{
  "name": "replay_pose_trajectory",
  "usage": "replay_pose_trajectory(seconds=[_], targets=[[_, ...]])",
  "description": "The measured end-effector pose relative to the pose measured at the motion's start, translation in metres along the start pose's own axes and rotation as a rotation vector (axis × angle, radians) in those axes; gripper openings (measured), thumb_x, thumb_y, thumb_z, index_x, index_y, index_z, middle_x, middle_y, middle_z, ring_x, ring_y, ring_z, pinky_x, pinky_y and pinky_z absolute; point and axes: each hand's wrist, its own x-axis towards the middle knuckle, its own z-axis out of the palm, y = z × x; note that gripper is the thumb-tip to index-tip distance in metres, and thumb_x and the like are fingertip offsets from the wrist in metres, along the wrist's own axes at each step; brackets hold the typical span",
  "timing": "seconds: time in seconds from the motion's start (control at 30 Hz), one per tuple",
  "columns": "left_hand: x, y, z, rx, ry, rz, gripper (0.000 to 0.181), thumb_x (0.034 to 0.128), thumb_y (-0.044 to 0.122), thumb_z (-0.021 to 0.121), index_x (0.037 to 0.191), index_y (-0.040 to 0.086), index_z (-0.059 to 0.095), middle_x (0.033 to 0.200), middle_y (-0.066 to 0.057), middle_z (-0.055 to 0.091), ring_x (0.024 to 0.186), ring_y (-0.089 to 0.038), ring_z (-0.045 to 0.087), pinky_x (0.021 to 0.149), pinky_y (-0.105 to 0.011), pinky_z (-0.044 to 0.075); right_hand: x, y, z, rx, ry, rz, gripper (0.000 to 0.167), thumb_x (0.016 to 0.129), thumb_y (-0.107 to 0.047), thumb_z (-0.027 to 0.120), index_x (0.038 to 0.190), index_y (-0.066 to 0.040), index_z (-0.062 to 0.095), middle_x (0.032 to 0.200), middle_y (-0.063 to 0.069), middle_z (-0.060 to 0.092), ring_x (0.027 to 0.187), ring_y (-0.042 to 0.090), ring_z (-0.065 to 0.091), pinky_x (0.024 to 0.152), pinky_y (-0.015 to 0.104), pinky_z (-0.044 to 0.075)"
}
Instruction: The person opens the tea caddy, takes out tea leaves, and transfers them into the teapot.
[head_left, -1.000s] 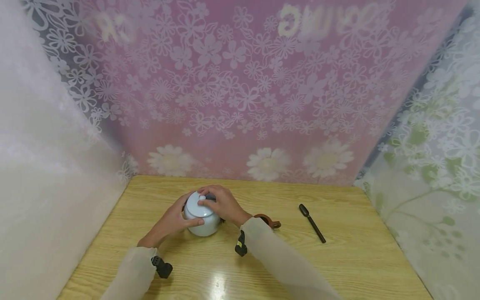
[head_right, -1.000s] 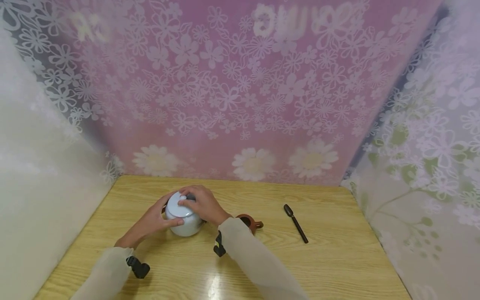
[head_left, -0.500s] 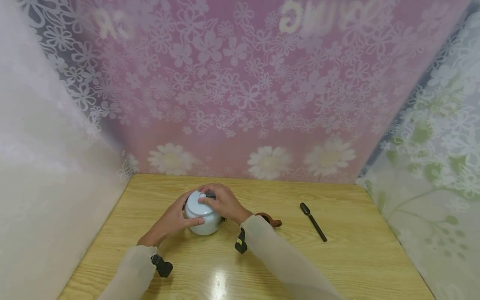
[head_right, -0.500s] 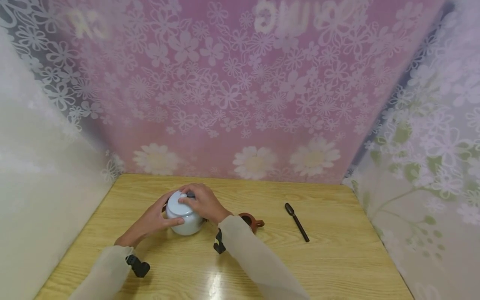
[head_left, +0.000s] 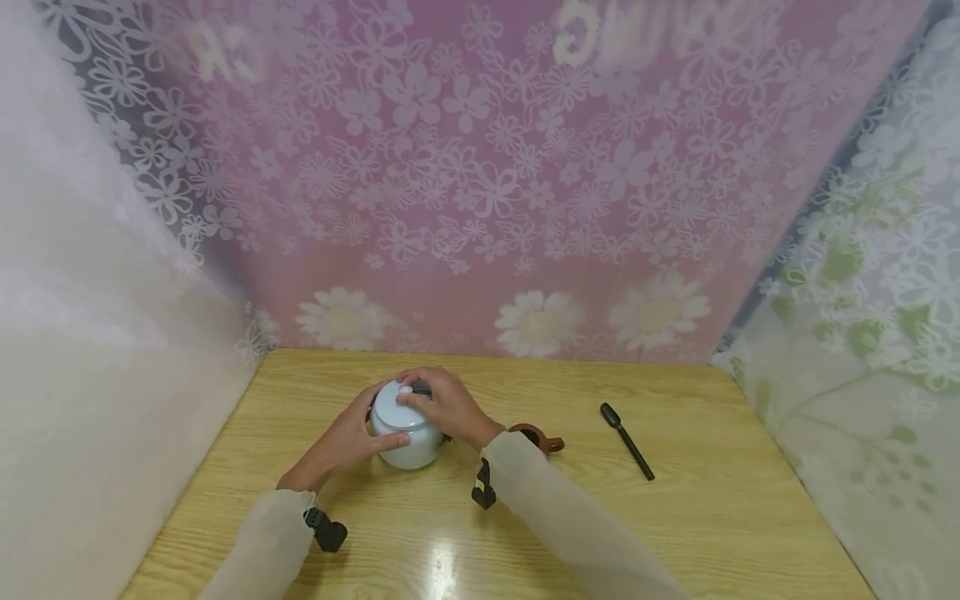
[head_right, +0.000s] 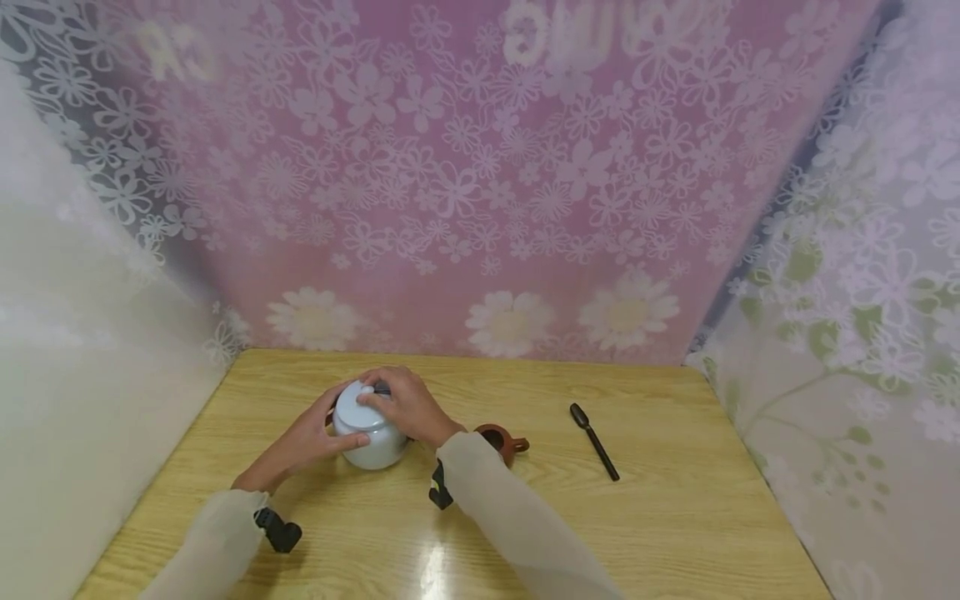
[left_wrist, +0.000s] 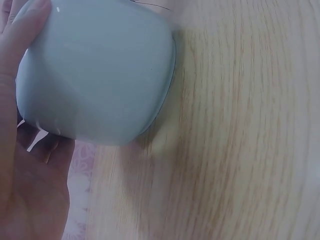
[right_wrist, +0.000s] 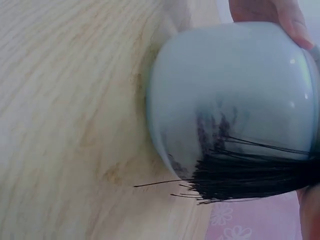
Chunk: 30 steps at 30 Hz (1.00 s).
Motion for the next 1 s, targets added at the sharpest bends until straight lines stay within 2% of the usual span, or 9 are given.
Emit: replay_pose_trajectory(seconds=[0.17,0.3,0.5,0.63,0.77,1.0], targets=[[0.0004,-0.0014,0.0009,-0.006,0.004,-0.002,0.108,0.0943,0.049,0.086,0.175,0.019,0.021,0.175,-0.014,0.032,0.155,-0.042,0.045,0.119,-0.068,0.045,-0.0022,0.0014,0.0023,-0.038,0.015,-0.031,0.021,0.108,-0.032,0.071,0.118,-0.014,0.072,0.146,0.001,0.071,0.140,0.025,0.061,0.117,0.048,0.053],[0.0005,-0.0020,0.0017,-0.002,0.009,-0.015,0.109,0.0939,0.052,0.086,0.175,0.020,0.021,0.175,-0.013,0.033,0.155,-0.041,0.045,0.119,-0.067,0.045,-0.0033,0.0027,0.0026,-0.042,0.014,-0.034,0.022,0.109,-0.033,0.070,0.119,-0.015,0.072,0.147,0.000,0.071,0.140,0.024,0.061,0.116,0.046,0.054],[0.0014,-0.0022,0.0035,-0.022,0.017,-0.045,0.113,0.0908,0.055,0.087,0.175,0.022,0.021,0.176,-0.010,0.032,0.157,-0.038,0.044,0.122,-0.067,0.042,-0.0047,0.0052,0.0017,0.007,0.022,0.013,0.025,0.106,-0.038,0.074,0.122,-0.018,0.077,0.145,-0.003,0.072,0.139,0.020,0.064,0.112,0.040,0.058],[0.0017,-0.0029,0.0041,-0.029,0.020,-0.031,0.112,0.0908,0.055,0.087,0.175,0.023,0.022,0.176,-0.008,0.032,0.157,-0.038,0.043,0.123,-0.067,0.041,-0.0060,0.0031,0.0003,0.008,0.029,0.050,0.031,0.104,-0.041,0.076,0.127,-0.021,0.079,0.147,-0.005,0.071,0.140,0.021,0.063,0.111,0.042,0.058],[0.0013,-0.0043,0.0038,-0.025,0.021,-0.017,0.108,0.0921,0.055,0.086,0.175,0.026,0.023,0.176,-0.008,0.032,0.157,-0.038,0.043,0.122,-0.067,0.042,-0.0069,-0.0006,0.0004,0.014,0.032,0.074,0.035,0.103,-0.041,0.079,0.129,-0.018,0.078,0.149,-0.004,0.070,0.143,0.023,0.061,0.111,0.045,0.058],[0.0009,-0.0038,0.0029,-0.032,0.027,-0.017,0.109,0.0921,0.054,0.087,0.175,0.023,0.023,0.175,-0.008,0.033,0.157,-0.039,0.043,0.122,-0.068,0.041,-0.0075,-0.0021,0.0050,0.006,0.063,0.076,0.029,0.106,-0.039,0.074,0.124,-0.016,0.077,0.148,-0.005,0.070,0.144,0.023,0.060,0.114,0.048,0.055]])
